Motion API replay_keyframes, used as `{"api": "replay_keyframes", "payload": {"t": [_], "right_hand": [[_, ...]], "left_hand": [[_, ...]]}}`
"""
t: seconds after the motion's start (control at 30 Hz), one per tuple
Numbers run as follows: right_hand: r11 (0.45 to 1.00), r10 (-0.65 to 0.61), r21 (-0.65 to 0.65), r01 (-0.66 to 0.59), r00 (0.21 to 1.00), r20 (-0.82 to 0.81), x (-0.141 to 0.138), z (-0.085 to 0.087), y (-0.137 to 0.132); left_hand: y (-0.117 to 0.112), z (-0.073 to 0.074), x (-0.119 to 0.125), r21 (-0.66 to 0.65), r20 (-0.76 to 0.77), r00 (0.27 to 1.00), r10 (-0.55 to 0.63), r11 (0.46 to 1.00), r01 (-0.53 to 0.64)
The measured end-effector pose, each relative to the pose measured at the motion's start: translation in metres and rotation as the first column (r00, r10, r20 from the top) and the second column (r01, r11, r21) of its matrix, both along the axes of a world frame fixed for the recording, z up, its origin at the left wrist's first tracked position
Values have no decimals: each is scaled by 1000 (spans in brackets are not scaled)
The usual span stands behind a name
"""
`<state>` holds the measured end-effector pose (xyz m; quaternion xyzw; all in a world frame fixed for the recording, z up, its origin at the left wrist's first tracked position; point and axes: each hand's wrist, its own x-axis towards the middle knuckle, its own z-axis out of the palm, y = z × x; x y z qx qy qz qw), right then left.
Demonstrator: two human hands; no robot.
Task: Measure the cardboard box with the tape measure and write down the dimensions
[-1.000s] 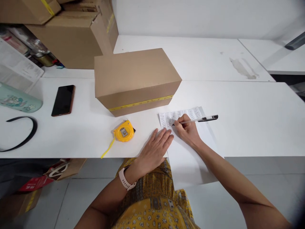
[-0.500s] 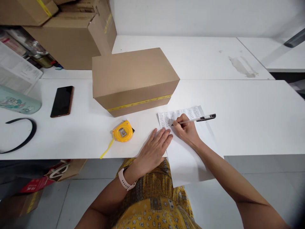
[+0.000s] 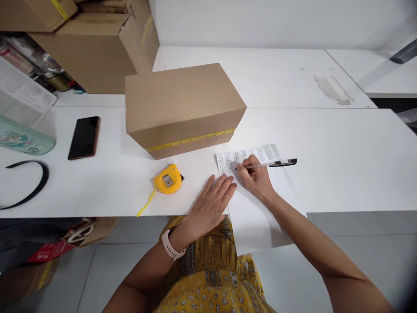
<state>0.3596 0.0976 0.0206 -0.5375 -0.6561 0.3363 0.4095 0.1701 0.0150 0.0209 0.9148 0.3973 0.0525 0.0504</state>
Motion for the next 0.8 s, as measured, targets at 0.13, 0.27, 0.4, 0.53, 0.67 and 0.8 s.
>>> {"api": "replay_keyframes", "payload": {"t": [0.13,0.27,0.4,0.53,0.67,0.8], "right_hand": [[1000,4,-6,-4,1000,-9,0,1,0],[999,30,-10,-30,999,-22,0,2,0],[1000,14,-10,-14,1000,-23,1,2,0],[1000,26,-2,-26,999,-24,1,0,0],[1000,4,2,-4,1000,-26,2,-1,1],[1000,-7,-5,7,1000,-25,2,0,1]], "left_hand": [[0,0,0,-3,-3,1000,0,1000,0],[0,1,0,-13,-3,1000,1,1000,-1],[0,2,0,-30,-1,1000,-3,1000,3],[0,2,0,-35,6,1000,2,999,-2],[0,2,0,-28,14,1000,5,1000,-5],[0,1,0,-26,12,1000,4,1000,-3]]}}
